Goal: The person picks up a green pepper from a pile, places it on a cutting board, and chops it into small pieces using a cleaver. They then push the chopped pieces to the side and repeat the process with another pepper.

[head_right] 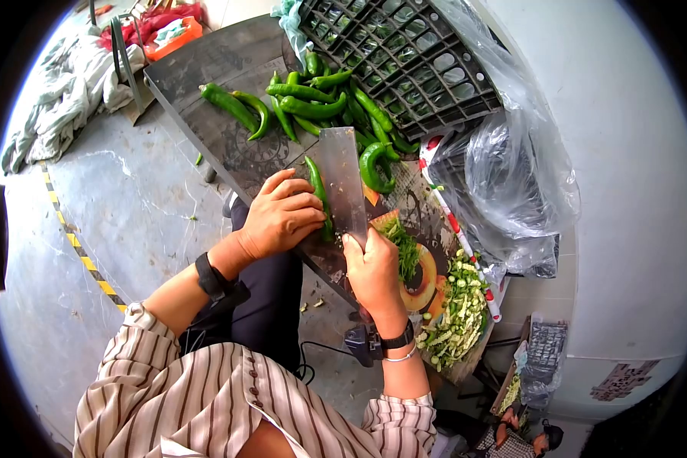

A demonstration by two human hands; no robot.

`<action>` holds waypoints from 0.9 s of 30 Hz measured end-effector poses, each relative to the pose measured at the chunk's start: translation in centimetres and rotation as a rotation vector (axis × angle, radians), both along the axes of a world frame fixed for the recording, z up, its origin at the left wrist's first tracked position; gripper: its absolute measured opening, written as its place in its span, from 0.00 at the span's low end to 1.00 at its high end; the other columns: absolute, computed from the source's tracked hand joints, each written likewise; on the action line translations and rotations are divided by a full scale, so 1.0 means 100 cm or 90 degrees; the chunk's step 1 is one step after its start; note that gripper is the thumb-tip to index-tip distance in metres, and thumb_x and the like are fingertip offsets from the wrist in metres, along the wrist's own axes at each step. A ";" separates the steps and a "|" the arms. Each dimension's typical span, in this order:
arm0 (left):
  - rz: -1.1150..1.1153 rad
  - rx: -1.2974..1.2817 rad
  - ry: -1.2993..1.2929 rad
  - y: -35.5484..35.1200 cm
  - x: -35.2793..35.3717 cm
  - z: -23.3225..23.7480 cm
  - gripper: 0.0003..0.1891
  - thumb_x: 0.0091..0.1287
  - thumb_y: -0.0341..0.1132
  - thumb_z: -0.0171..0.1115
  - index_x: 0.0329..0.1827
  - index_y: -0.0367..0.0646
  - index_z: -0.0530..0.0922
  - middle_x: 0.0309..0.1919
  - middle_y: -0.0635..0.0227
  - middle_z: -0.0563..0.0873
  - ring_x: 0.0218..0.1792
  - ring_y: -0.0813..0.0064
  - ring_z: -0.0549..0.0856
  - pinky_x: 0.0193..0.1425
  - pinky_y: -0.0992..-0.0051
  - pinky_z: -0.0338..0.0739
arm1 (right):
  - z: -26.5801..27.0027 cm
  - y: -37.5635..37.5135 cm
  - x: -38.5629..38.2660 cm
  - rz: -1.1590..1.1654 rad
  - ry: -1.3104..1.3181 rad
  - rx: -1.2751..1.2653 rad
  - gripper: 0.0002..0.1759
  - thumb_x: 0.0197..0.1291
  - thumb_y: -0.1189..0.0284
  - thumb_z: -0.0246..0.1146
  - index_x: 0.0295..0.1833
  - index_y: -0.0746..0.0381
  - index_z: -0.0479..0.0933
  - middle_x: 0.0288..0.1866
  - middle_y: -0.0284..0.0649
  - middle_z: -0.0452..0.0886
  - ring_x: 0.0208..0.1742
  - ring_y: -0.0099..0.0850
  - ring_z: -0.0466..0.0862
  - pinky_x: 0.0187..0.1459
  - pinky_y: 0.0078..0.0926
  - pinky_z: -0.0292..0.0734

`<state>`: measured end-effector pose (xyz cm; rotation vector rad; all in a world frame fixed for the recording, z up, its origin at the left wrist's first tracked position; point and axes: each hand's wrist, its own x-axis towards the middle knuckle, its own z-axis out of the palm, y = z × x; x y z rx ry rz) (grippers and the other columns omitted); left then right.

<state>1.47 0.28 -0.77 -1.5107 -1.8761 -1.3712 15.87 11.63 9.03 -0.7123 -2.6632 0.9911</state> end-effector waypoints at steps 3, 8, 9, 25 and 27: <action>-0.005 0.000 -0.005 0.000 0.000 -0.001 0.06 0.53 0.36 0.68 0.33 0.53 0.83 0.39 0.81 0.81 0.53 0.76 0.77 0.70 0.61 0.63 | -0.003 0.003 -0.001 0.026 0.013 0.011 0.06 0.63 0.75 0.61 0.40 0.68 0.75 0.24 0.40 0.77 0.22 0.32 0.76 0.25 0.28 0.70; -0.001 -0.010 -0.008 0.000 0.001 0.000 0.05 0.54 0.37 0.68 0.33 0.54 0.82 0.39 0.82 0.81 0.53 0.76 0.77 0.71 0.61 0.63 | -0.002 0.004 -0.002 0.027 0.015 0.001 0.05 0.65 0.74 0.60 0.39 0.66 0.76 0.19 0.28 0.73 0.16 0.16 0.71 0.18 0.19 0.65; -0.002 -0.009 -0.008 0.000 0.001 0.000 0.05 0.54 0.37 0.68 0.33 0.54 0.82 0.39 0.82 0.81 0.53 0.76 0.77 0.71 0.61 0.63 | -0.002 0.004 -0.002 0.031 0.012 0.008 0.05 0.65 0.74 0.60 0.38 0.66 0.75 0.19 0.28 0.73 0.16 0.16 0.71 0.18 0.19 0.65; 0.006 -0.013 -0.007 0.000 0.001 0.000 0.06 0.54 0.37 0.69 0.34 0.55 0.83 0.39 0.82 0.82 0.52 0.76 0.78 0.71 0.61 0.63 | 0.005 0.004 -0.007 0.011 -0.043 -0.007 0.07 0.61 0.77 0.61 0.40 0.71 0.75 0.29 0.55 0.81 0.30 0.50 0.83 0.32 0.36 0.76; 0.007 -0.015 -0.006 0.000 0.002 0.001 0.06 0.54 0.37 0.69 0.34 0.55 0.83 0.39 0.83 0.82 0.52 0.76 0.78 0.71 0.61 0.63 | 0.005 0.003 -0.008 0.012 -0.040 -0.009 0.07 0.61 0.77 0.61 0.39 0.72 0.74 0.29 0.55 0.81 0.29 0.49 0.83 0.32 0.36 0.75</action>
